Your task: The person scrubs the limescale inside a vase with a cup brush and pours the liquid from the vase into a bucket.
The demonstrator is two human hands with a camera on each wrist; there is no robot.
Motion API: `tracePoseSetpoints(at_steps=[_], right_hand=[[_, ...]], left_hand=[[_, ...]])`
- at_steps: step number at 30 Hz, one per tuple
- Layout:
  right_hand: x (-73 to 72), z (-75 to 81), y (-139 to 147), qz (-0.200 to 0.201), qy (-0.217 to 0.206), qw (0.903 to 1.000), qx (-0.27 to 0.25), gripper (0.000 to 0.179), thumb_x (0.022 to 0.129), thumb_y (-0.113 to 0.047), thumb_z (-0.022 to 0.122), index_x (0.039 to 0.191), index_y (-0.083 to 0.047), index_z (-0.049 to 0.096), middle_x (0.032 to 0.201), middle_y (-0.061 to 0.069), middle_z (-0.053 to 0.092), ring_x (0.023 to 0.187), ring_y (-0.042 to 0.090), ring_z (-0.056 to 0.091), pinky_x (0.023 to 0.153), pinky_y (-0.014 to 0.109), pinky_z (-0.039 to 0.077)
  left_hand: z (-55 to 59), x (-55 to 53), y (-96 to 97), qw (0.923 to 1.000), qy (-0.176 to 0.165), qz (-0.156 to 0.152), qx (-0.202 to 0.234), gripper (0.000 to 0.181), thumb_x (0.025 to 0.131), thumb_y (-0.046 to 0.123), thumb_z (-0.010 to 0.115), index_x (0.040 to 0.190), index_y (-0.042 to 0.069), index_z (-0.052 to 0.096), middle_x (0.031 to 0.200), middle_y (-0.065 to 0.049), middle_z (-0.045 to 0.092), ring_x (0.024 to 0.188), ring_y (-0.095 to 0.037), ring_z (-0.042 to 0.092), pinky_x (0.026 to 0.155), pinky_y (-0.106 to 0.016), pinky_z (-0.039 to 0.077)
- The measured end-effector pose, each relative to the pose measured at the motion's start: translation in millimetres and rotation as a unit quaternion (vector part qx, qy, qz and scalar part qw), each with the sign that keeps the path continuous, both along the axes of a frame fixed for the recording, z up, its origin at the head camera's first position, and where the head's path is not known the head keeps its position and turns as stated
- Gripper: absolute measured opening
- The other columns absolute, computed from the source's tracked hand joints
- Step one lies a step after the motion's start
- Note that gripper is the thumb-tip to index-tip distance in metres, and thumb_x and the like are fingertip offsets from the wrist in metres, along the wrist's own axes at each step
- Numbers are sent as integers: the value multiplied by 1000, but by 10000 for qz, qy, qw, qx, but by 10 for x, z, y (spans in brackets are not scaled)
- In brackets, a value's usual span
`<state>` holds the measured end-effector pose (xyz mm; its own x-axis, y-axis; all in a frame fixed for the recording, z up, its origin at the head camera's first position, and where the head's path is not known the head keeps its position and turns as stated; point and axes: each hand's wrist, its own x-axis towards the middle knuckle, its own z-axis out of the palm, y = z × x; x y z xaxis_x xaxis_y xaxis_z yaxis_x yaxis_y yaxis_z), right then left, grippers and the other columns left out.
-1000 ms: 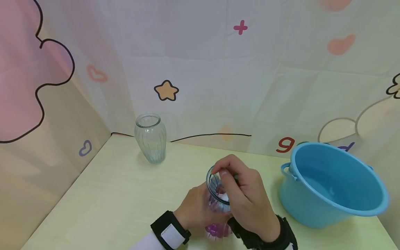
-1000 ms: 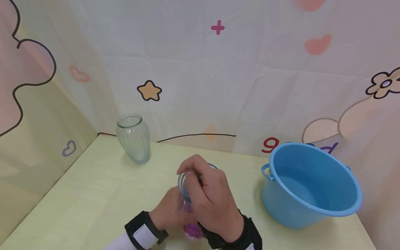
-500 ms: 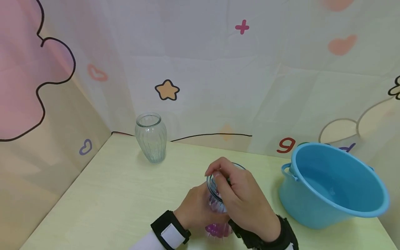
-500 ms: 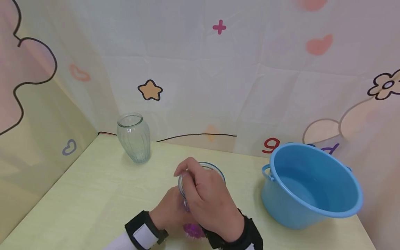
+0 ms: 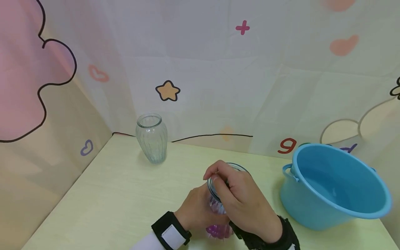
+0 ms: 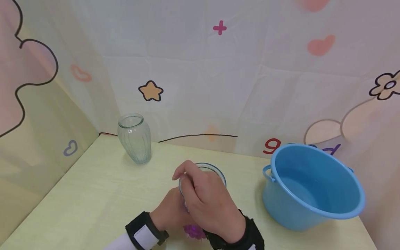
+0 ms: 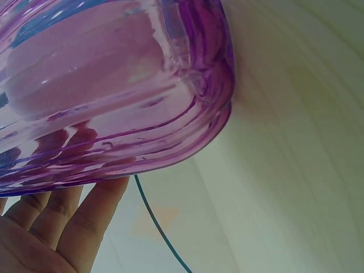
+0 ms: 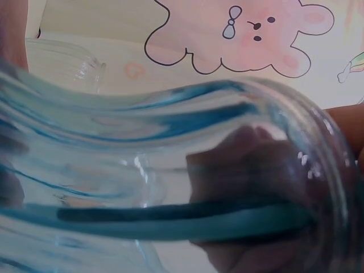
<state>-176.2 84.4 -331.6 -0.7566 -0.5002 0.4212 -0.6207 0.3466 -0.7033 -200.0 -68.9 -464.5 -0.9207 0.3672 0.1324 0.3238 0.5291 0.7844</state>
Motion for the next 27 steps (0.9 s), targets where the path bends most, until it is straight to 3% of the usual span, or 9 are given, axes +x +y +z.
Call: tracePoseSetpoints(at_steps=[13, 22, 27], right_hand=[[9, 4, 10, 36, -7, 9999, -93, 25, 106, -3, 48, 102, -23, 64, 64, -13, 38, 55, 1, 37, 52, 23, 36], [19, 2, 9, 51, -14, 9993, -366, 26, 106, -3, 47, 105, -23, 64, 73, -8, 50, 62, 5, 42, 56, 23, 41], [26, 16, 20, 184, -88, 9980, -598, 26, 105, 0, 47, 111, -21, 61, 70, -7, 47, 57, 5, 40, 51, 26, 40]], left_hand=[[14, -1, -4, 9999, -94, -77, 23, 73, 76, 44, 89, 137, 28, 53, 116, 9, 71, 101, -4, 66, 90, -27, 57], [3, 4, -10, 9999, -9, -138, 85, 70, 77, 45, 88, 136, 29, 52, 116, 10, 70, 102, -3, 65, 90, -26, 57], [-7, -4, -6, 9998, 31, -152, 114, 72, 78, 44, 88, 137, 28, 52, 119, 8, 70, 105, -4, 65, 92, -27, 57]])
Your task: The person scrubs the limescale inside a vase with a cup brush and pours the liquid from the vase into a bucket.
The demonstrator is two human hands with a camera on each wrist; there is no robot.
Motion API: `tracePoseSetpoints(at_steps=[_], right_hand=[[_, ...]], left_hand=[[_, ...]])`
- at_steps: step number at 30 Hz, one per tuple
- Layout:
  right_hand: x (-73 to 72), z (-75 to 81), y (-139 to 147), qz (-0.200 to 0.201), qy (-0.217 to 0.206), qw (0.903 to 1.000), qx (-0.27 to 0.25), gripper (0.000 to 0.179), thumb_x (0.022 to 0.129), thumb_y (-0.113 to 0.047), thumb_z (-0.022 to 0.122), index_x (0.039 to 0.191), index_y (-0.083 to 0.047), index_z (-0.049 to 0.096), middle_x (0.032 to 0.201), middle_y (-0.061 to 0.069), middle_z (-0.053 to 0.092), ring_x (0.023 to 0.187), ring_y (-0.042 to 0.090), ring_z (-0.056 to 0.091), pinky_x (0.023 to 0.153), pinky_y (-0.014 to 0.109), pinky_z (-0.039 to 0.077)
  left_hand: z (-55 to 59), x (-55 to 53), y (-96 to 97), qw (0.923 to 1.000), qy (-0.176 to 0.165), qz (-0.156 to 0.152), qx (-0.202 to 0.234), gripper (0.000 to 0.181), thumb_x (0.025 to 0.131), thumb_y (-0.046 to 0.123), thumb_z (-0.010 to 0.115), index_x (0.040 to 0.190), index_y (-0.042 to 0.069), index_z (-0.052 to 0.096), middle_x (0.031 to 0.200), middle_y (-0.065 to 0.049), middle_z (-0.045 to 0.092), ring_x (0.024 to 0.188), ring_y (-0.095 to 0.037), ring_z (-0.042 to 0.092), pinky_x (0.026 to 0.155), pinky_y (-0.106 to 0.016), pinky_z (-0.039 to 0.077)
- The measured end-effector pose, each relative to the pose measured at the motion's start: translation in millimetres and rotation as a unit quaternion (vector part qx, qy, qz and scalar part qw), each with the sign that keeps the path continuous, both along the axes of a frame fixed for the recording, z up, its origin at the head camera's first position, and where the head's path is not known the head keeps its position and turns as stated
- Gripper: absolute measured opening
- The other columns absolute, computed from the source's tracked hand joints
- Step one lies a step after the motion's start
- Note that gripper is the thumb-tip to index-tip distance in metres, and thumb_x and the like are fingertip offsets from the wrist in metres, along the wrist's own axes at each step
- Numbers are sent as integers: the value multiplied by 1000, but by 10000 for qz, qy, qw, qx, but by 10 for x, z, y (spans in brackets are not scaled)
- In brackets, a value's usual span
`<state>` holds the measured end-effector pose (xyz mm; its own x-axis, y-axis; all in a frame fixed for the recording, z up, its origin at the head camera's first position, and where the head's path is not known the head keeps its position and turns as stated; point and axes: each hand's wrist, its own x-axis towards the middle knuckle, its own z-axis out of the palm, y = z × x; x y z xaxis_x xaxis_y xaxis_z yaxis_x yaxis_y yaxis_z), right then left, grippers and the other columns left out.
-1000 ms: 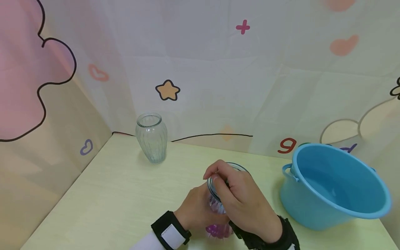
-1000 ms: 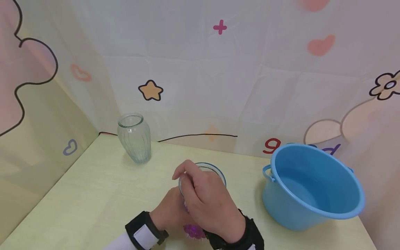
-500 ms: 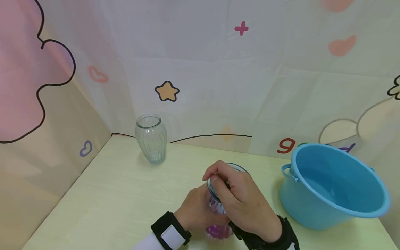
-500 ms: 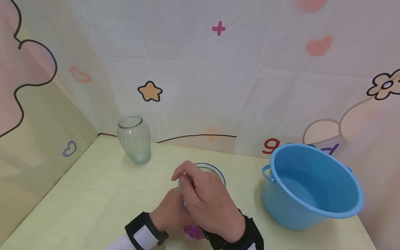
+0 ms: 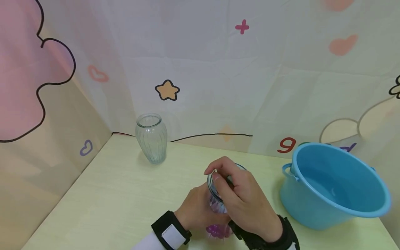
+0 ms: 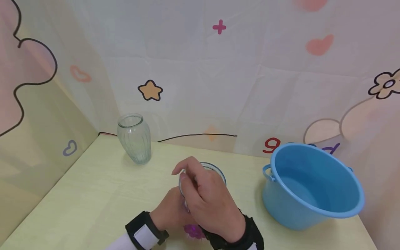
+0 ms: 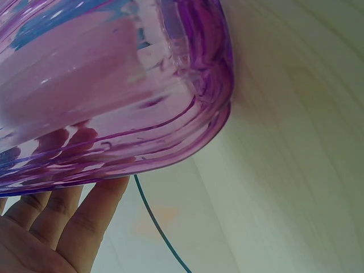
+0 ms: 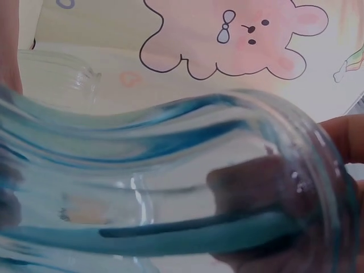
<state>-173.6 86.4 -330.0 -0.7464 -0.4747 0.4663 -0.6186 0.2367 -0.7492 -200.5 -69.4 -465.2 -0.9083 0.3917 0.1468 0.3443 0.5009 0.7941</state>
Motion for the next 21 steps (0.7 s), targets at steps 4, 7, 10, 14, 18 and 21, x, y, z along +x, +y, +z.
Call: tracePoseSetpoints(at_steps=[4, 7, 10, 14, 18, 21], right_hand=[[5, 13, 16, 160, -2, 9996, -214, 32, 103, 4, 45, 121, -19, 58, 75, -4, 46, 60, 8, 43, 54, 28, 41], [8, 17, 33, 298, 110, 9991, -295, 36, 102, 7, 43, 129, -16, 54, 83, -3, 45, 71, 11, 46, 64, 28, 43], [3, 15, 47, 435, 271, 9980, -367, 39, 101, 9, 42, 133, -12, 51, 89, -2, 41, 83, 13, 45, 74, 30, 41], [14, 2, 60, 619, 396, 9957, -556, 44, 99, 13, 39, 136, -8, 47, 94, 0, 36, 91, 14, 41, 80, 29, 36], [31, -2, 48, 774, 771, 9897, -927, 49, 93, 18, 36, 136, -2, 45, 96, 3, 35, 94, 15, 39, 82, 30, 34], [30, 3, 27, 890, 1186, 9804, -1296, 48, 90, 20, 35, 136, 7, 42, 95, 5, 35, 92, 15, 39, 81, 30, 34]], left_hand=[[1, -2, -2, 10000, 20, 55, 26, 72, 77, 45, 88, 137, 29, 52, 118, 9, 71, 103, -3, 66, 91, -26, 57], [5, 0, -8, 10000, 15, 25, 82, 74, 77, 46, 88, 139, 29, 50, 119, 9, 71, 104, -3, 66, 92, -26, 57], [9, -10, -12, 9999, 3, -16, 137, 76, 77, 49, 87, 140, 30, 49, 121, 9, 70, 106, -4, 66, 93, -26, 57], [-1, -15, -6, 9999, -34, 22, 124, 76, 77, 54, 86, 139, 32, 48, 119, 11, 70, 104, -3, 66, 91, -26, 57], [-11, -14, 3, 9998, -32, -12, 179, 79, 76, 56, 85, 141, 34, 46, 119, 12, 70, 103, -2, 66, 90, -26, 57], [-5, -19, 9, 9997, 44, -28, 257, 80, 76, 56, 86, 142, 36, 46, 118, 14, 70, 102, -1, 66, 89, -26, 57]])
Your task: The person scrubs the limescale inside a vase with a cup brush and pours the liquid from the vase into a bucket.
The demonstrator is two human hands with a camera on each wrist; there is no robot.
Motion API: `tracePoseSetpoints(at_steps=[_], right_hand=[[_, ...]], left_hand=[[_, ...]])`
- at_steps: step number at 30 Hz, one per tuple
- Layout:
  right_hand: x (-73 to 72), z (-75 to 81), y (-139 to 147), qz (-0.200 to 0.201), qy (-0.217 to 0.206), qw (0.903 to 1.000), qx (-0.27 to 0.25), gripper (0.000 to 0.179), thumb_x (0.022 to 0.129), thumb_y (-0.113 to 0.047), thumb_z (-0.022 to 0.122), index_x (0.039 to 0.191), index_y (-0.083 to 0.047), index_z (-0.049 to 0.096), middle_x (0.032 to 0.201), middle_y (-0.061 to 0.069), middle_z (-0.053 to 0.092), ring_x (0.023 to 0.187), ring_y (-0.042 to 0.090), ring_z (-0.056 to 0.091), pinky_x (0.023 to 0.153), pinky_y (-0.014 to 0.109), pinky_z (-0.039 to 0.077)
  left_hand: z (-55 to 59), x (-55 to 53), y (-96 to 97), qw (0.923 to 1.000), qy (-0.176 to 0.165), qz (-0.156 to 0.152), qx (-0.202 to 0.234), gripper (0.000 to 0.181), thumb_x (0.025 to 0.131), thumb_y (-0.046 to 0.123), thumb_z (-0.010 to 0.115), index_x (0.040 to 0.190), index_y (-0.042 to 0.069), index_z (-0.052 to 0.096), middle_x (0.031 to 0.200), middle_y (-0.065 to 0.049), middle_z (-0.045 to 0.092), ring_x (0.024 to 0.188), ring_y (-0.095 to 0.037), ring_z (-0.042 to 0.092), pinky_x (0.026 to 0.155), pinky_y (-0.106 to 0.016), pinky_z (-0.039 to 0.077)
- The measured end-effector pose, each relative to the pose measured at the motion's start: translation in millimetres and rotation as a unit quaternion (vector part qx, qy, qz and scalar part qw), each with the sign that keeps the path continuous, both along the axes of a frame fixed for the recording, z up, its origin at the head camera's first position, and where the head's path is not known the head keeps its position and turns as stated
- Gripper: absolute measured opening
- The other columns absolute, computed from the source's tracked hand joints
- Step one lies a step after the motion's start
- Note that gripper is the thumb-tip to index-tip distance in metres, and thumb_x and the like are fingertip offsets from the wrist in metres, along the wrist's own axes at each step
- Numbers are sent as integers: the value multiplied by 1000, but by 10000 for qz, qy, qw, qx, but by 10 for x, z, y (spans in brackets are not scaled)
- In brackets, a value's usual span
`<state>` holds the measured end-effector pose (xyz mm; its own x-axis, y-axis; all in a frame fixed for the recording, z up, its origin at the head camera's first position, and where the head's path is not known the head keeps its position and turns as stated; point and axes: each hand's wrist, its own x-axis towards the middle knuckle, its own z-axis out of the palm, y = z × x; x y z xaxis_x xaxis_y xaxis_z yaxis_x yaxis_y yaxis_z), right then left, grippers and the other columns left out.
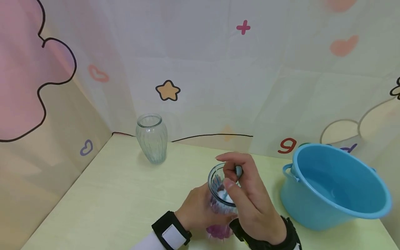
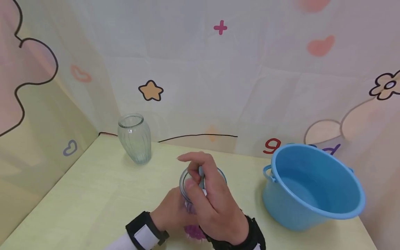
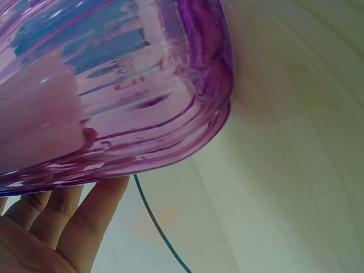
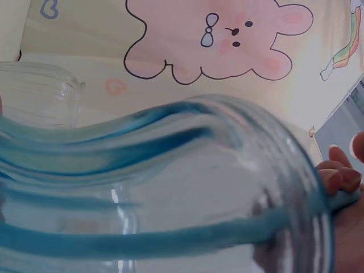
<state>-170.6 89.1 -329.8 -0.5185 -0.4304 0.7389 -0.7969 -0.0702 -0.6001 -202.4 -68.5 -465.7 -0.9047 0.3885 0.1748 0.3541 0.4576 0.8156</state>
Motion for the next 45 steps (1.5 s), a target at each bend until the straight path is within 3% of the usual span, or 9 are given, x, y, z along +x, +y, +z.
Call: tracePoseSetpoints(at_steps=[7, 15, 21, 27, 32, 39, 45], right_hand=[[17, 6, 1, 114, 410, 9984, -384, 42, 93, 18, 37, 135, 17, 36, 97, 9, 35, 90, 18, 40, 78, 30, 36], [75, 33, -13, -39, 532, 9982, -288, 36, 90, 16, 42, 125, 10, 50, 91, 5, 37, 84, 14, 38, 68, 25, 35], [108, 53, -10, -29, 360, 9991, -229, 35, 87, 19, 39, 117, 5, 53, 91, 4, 38, 82, 12, 39, 66, 25, 35], [121, 89, 1, -246, 19, 9994, 229, 36, 92, 19, 41, 118, -3, 54, 90, 1, 38, 78, 9, 40, 62, 25, 38], [96, 72, -6, -487, -411, 9952, 742, 31, 97, 13, 45, 116, -11, 54, 90, -3, 39, 75, 8, 40, 63, 26, 40], [28, 39, -42, -635, -556, 9899, 1139, 20, 101, 1, 54, 112, -15, 54, 83, -3, 40, 73, 10, 41, 64, 29, 41], [18, 20, -66, -985, -825, 9812, 1442, 14, 103, -12, 60, 96, -21, 50, 80, -7, 46, 73, 8, 48, 63, 24, 45]], left_hand=[[5, 3, 7, 10000, -47, -35, 24, 82, 77, 59, 84, 145, 37, 45, 122, 14, 70, 107, -2, 66, 93, -28, 57], [-13, 16, -5, 10000, 45, -14, 31, 79, 77, 58, 84, 142, 35, 46, 118, 13, 70, 103, -1, 66, 90, -26, 57], [-14, 16, -4, 9999, -33, -89, 58, 76, 77, 60, 82, 141, 40, 45, 116, 18, 70, 102, 1, 65, 91, -25, 56], [-2, 5, -17, 9997, 254, -16, -37, 73, 78, 56, 84, 138, 35, 49, 116, 14, 71, 101, -1, 66, 89, -25, 56], [-5, 12, -17, 9996, 252, -34, -76, 65, 77, 50, 85, 131, 31, 53, 112, 11, 71, 97, 0, 65, 85, -23, 56], [-2, 4, -17, 9993, 314, -24, -207, 58, 77, 45, 84, 124, 25, 57, 110, 11, 67, 96, -1, 62, 83, -21, 53], [2, 8, -17, 9994, 245, -108, -207, 58, 78, 43, 83, 124, 25, 54, 107, 9, 66, 91, -1, 61, 78, -19, 53]])
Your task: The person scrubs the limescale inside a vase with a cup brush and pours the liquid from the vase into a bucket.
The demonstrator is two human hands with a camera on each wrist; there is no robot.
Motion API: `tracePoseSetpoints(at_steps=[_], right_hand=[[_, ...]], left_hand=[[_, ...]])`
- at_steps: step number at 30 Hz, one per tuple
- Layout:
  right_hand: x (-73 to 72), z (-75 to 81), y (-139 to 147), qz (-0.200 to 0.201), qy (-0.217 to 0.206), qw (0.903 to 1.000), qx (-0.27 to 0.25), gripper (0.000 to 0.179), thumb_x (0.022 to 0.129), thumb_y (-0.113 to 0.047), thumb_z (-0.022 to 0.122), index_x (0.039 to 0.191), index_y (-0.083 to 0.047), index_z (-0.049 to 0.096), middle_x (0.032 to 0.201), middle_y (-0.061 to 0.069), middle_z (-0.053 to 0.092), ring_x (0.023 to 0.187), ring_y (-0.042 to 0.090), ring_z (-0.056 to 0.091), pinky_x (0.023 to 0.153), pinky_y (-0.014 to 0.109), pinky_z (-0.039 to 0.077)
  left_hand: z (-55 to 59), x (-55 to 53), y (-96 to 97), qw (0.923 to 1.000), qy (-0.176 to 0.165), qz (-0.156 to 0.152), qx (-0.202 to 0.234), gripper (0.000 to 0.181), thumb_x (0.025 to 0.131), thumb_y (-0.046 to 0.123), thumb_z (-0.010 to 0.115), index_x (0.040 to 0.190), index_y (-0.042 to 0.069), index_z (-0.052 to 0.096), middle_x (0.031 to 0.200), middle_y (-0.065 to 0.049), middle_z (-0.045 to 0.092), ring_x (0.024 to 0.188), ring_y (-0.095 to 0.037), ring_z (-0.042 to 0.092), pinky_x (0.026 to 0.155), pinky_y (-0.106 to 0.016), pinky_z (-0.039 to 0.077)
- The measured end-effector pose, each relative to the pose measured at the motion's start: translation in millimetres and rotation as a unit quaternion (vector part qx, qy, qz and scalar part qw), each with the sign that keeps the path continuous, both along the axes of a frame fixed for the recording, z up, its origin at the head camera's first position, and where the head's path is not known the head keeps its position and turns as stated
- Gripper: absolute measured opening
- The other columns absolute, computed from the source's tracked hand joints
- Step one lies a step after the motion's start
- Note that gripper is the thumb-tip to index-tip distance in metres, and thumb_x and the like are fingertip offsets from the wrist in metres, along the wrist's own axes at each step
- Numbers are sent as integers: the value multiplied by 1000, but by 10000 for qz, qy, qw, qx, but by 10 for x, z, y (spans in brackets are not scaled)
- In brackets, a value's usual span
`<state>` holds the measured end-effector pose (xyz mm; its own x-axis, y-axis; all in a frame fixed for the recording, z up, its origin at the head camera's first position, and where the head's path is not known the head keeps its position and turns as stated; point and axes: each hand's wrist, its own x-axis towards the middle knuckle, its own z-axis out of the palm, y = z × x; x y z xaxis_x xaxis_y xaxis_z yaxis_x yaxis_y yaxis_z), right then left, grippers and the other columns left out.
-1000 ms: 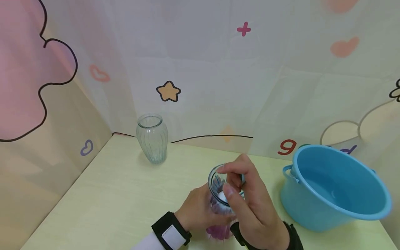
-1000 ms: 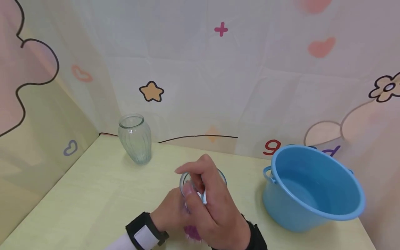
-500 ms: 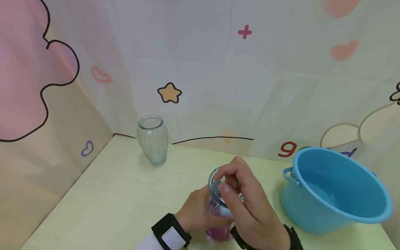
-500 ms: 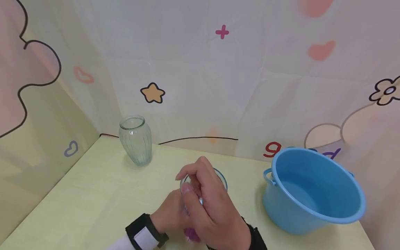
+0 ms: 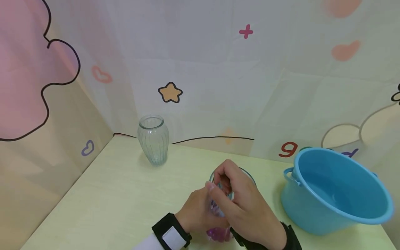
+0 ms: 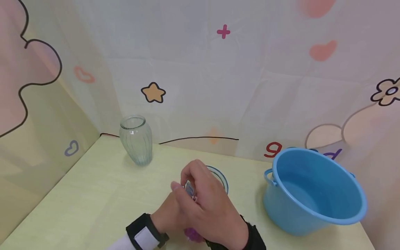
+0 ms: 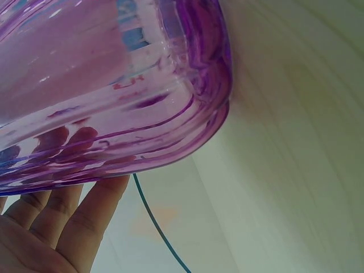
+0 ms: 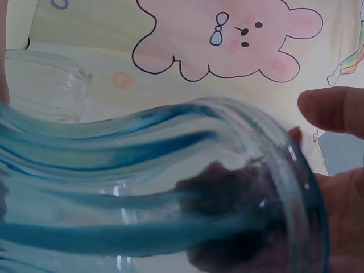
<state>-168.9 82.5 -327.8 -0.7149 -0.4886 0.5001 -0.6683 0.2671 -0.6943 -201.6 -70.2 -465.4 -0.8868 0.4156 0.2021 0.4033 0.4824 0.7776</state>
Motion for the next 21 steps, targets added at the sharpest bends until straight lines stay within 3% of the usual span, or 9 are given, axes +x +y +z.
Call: tracePoseSetpoints(at_steps=[6, 13, 21], right_hand=[[-18, -34, -21, -34, 310, 9993, 214, 31, 104, -13, 59, 79, -19, 42, 76, -10, 43, 68, 3, 44, 57, 21, 40], [-6, -27, -27, -232, 492, 9970, 553, 37, 105, -12, 58, 73, -21, 41, 72, -11, 38, 65, 1, 39, 54, 20, 36], [-8, -22, -18, -96, 174, 9989, 433, 36, 106, -13, 56, 74, -20, 42, 72, -10, 39, 65, 4, 42, 53, 22, 37]], left_hand=[[-15, -10, 14, 9992, 352, 99, -181, 58, 77, 41, 85, 124, 24, 55, 108, 9, 68, 92, -1, 62, 79, -19, 54], [7, -14, 19, 9977, 584, 99, -341, 58, 77, 39, 86, 124, 23, 56, 109, 8, 68, 93, -1, 62, 80, -19, 54], [11, -5, 13, 9994, 149, 90, -305, 61, 78, 42, 86, 126, 25, 53, 113, 8, 67, 97, -1, 62, 83, -21, 55]])
